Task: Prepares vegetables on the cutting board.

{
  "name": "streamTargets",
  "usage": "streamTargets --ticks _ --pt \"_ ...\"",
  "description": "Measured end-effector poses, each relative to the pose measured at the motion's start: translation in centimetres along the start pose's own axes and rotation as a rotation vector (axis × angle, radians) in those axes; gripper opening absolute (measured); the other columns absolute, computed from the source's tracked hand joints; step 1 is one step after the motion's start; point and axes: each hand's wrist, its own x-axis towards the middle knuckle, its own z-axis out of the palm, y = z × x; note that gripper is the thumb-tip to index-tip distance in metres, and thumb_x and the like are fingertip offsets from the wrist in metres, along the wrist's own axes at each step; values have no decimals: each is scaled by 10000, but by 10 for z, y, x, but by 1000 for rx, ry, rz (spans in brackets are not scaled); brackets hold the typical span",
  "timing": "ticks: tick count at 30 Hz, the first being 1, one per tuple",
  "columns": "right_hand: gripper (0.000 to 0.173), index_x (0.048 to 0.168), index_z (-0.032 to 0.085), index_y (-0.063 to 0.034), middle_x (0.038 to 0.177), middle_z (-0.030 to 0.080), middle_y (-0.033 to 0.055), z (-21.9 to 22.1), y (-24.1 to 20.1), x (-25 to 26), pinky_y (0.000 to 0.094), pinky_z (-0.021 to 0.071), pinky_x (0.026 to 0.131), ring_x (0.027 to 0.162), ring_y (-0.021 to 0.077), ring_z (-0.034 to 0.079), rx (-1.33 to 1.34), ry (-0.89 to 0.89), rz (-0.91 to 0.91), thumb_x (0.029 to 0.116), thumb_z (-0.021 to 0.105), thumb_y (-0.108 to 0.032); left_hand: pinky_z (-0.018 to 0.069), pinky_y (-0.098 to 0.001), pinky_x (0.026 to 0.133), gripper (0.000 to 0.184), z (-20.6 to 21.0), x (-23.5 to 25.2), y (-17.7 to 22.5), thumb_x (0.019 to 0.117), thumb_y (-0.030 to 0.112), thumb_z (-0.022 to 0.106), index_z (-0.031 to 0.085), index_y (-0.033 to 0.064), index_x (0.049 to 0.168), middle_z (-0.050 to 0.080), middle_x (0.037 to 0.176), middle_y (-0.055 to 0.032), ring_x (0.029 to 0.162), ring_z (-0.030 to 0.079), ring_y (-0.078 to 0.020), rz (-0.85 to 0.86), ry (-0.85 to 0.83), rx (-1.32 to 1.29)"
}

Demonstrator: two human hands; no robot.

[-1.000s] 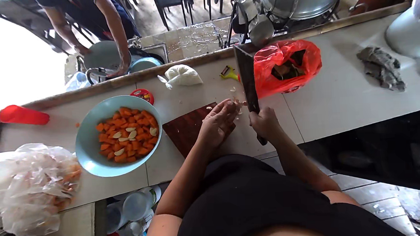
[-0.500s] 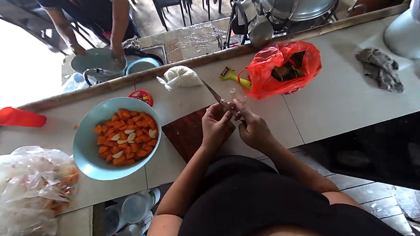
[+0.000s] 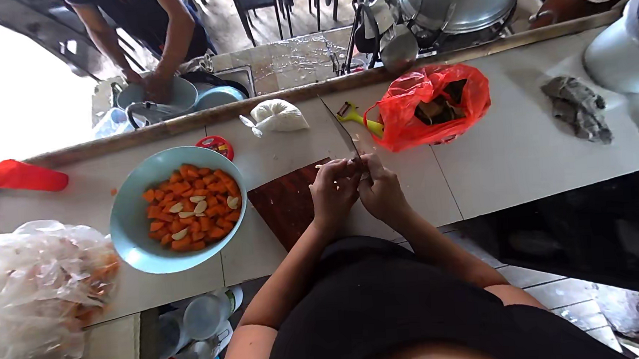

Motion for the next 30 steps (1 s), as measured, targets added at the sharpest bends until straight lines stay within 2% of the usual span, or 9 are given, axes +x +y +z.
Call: streamTargets --ticks 5,8,10,13,15,17,20,24,30 --pt "230 1178 639 38 819 649 119 -22 -6 6 379 521 653 699 180 618 184 -170 251 985 524 -16 599 -280 855 303 -24 15 12 907 -19 704 623 -45 1198 716 1048 -62 919 698 -87 -280 -229 -242" --pt "192 1038 608 -38 618 546 -24 -27 6 12 216 477 508 495 42 515 549 -261 467 909 486 35 605 -282 827 298 -39 26 4 950 -30 642 623 -31 1247 724 1048 -64 899 703 -96 -344 -388 -393" --pt "202 916 562 -62 542 524 -32 -34 4 13 195 455 459 436 41 490 768 -280 578 854 448 93 594 -279 821 277 -47 30 -1 986 2 576 637 1 1256 718 1049 -49 899 690 -93 -398 -470 -492" --pt "224 921 548 -39 559 541 9 -43 -1 13 206 450 441 429 64 488 909 -275 686 846 415 125 582 -306 882 333 -46 32 -2 1044 75 474 616 6 1337 720 1137 -75 972 693 -118 -499 -495 -643" --pt "227 938 546 -38 570 550 8 -43 -1 13 206 448 441 432 64 490 902 -249 677 840 421 122 574 -314 917 364 -39 32 3 1059 94 448 567 16 1393 691 1193 -67 1013 682 -121 -545 -455 -628" --pt "222 915 555 -47 552 539 -9 -43 -1 12 196 452 450 434 55 491 870 -229 650 841 432 123 574 -319 905 436 -31 30 7 990 78 569 545 16 1421 635 1239 -79 1026 659 -133 -545 -399 -511" --pt "227 899 556 -52 557 546 -14 -43 0 12 189 455 455 437 48 495 816 -231 626 834 437 131 588 -279 872 406 -23 29 10 924 -26 673 614 -18 1325 670 1142 -78 961 678 -103 -510 -315 -405" --pt "248 1006 611 -26 685 627 9 -39 13 18 198 439 452 452 46 474 683 -210 571 904 429 109 582 -253 809 272 -29 28 12 989 27 611 649 5 1258 731 1012 -31 873 687 -71 -575 -381 -578" --pt "243 1173 639 -23 864 685 74 -17 51 29 317 484 520 530 115 533 303 -236 581 995 473 -32 592 -279 874 302 -35 23 12 1068 83 433 541 112 1349 709 1124 -59 943 712 -126 -721 -356 -996"
